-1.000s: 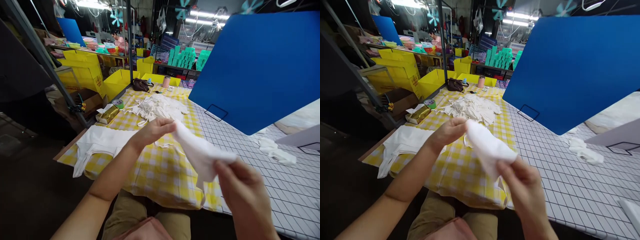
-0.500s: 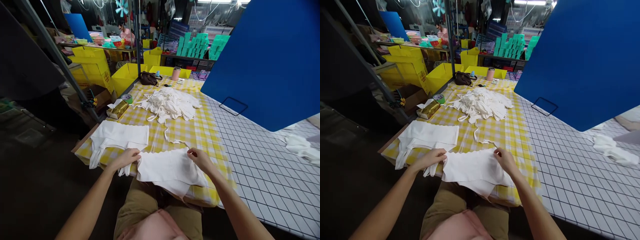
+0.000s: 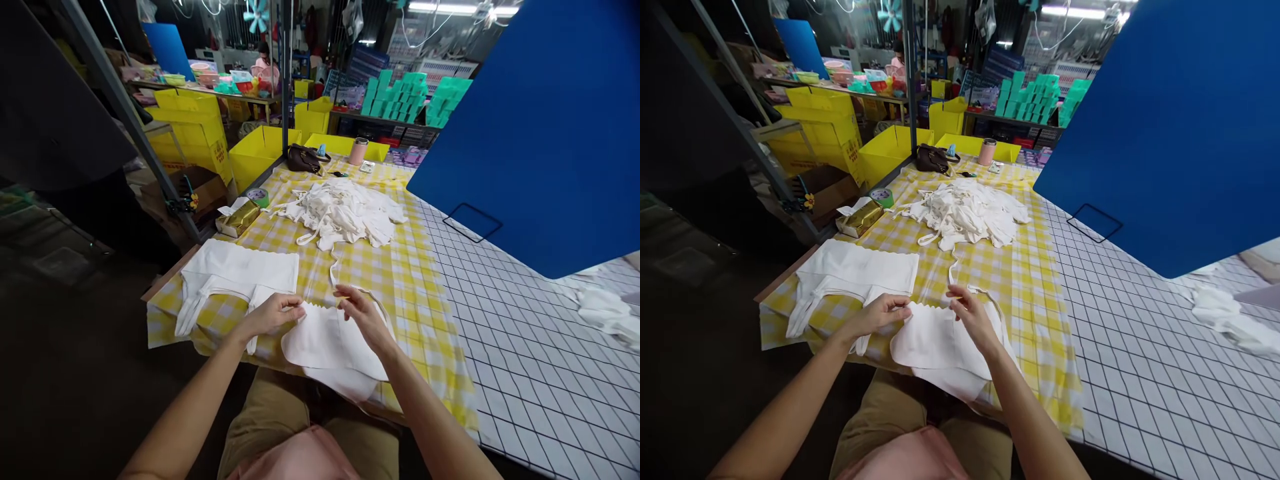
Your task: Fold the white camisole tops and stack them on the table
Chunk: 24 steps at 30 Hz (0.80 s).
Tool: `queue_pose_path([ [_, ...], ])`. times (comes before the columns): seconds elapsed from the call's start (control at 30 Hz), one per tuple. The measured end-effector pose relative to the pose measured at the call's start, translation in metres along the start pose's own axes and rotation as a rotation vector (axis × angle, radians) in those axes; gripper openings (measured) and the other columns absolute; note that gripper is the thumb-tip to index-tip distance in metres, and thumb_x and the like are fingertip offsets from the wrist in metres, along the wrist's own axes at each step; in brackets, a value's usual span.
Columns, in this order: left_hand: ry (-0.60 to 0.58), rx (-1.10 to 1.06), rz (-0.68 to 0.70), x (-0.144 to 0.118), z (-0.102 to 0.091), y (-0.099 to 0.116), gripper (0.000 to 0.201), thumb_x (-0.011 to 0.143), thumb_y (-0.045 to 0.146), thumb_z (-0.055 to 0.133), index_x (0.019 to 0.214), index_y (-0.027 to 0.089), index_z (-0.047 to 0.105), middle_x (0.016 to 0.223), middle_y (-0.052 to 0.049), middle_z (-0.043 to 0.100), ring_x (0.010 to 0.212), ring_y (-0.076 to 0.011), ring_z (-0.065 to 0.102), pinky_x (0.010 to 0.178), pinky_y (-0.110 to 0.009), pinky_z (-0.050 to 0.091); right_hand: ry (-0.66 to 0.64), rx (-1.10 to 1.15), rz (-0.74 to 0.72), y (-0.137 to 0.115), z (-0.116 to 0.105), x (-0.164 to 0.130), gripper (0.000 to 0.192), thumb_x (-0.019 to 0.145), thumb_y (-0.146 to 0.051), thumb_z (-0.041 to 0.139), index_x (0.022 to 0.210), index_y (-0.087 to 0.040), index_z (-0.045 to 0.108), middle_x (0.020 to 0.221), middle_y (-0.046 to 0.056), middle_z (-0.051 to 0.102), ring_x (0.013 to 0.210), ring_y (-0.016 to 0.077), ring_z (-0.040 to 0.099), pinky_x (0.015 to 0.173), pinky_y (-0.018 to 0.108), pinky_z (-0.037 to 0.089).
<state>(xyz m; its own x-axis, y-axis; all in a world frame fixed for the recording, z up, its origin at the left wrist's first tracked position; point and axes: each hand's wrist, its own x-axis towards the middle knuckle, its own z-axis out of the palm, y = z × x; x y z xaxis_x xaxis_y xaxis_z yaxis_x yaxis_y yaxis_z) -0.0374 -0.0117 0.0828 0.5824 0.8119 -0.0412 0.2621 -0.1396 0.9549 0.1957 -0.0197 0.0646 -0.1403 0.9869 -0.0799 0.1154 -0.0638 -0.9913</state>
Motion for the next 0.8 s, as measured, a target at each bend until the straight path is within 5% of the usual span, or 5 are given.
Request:
queue_pose_path([
  [0.13,0.033,0.157,-0.016,0.006,0.004,0.002,0.028,0.083,0.038,0.045,0.066,0.016,0.054,0.065,0.001,0.049,0.064,-0.0140,0.044,0.062,-0.024,0.034,0.099,0.586,0.145,-0.027,0.000,-0.009,0.032,0.063,-0.027,0.074,0.092,-0.023,0.062,0.074,-0.003,0.055,0.063,0.0086,0.047,0.053,0.022,0.037],
  [0.33,0.360,0.266,0.068,0.022,0.036,0.018,0.009,0.078,0.023,0.051,0.077,0.019,0.059,0.084,-0.004,0.059,0.085,-0.0208,0.052,0.083,-0.031,0.035,0.106,0.749,0.179,-0.040,0.000,-0.027,0.035,0.057,-0.022,0.078,0.088,-0.023,0.061,0.071,-0.004,0.053,0.058,0.0068,0.043,0.048,0.019,0.034],
  [0.6,0.166,-0.027,0.109,0.026,0.067,0.060,0.035,0.088,0.041,0.041,0.072,0.016,0.059,0.069,0.000,0.059,0.066,-0.0132,0.051,0.062,-0.023,0.036,0.113,0.625,0.115,-0.043,0.008,-0.039,0.037,0.061,-0.027,0.076,0.092,-0.024,0.057,0.073,-0.003,0.053,0.061,0.0086,0.045,0.056,0.021,0.038],
  [0.7,0.193,0.015,0.103,0.030,0.066,0.052,0.033,0.088,0.038,0.042,0.070,0.017,0.059,0.070,-0.001,0.060,0.068,-0.0146,0.052,0.066,-0.024,0.036,0.111,0.508,0.082,-0.040,0.006,-0.039,0.033,0.064,-0.032,0.073,0.092,-0.023,0.057,0.073,-0.002,0.053,0.062,0.0104,0.046,0.056,0.023,0.037],
  [0.8,0.356,0.219,0.036,0.033,0.055,0.023,0.019,0.084,0.029,0.049,0.071,0.018,0.059,0.074,-0.004,0.059,0.076,-0.0187,0.051,0.078,-0.029,0.035,0.152,0.186,0.049,-0.025,-0.004,-0.032,0.021,0.072,-0.034,0.063,0.088,-0.022,0.059,0.075,0.001,0.056,0.065,0.0132,0.048,0.057,0.026,0.037],
])
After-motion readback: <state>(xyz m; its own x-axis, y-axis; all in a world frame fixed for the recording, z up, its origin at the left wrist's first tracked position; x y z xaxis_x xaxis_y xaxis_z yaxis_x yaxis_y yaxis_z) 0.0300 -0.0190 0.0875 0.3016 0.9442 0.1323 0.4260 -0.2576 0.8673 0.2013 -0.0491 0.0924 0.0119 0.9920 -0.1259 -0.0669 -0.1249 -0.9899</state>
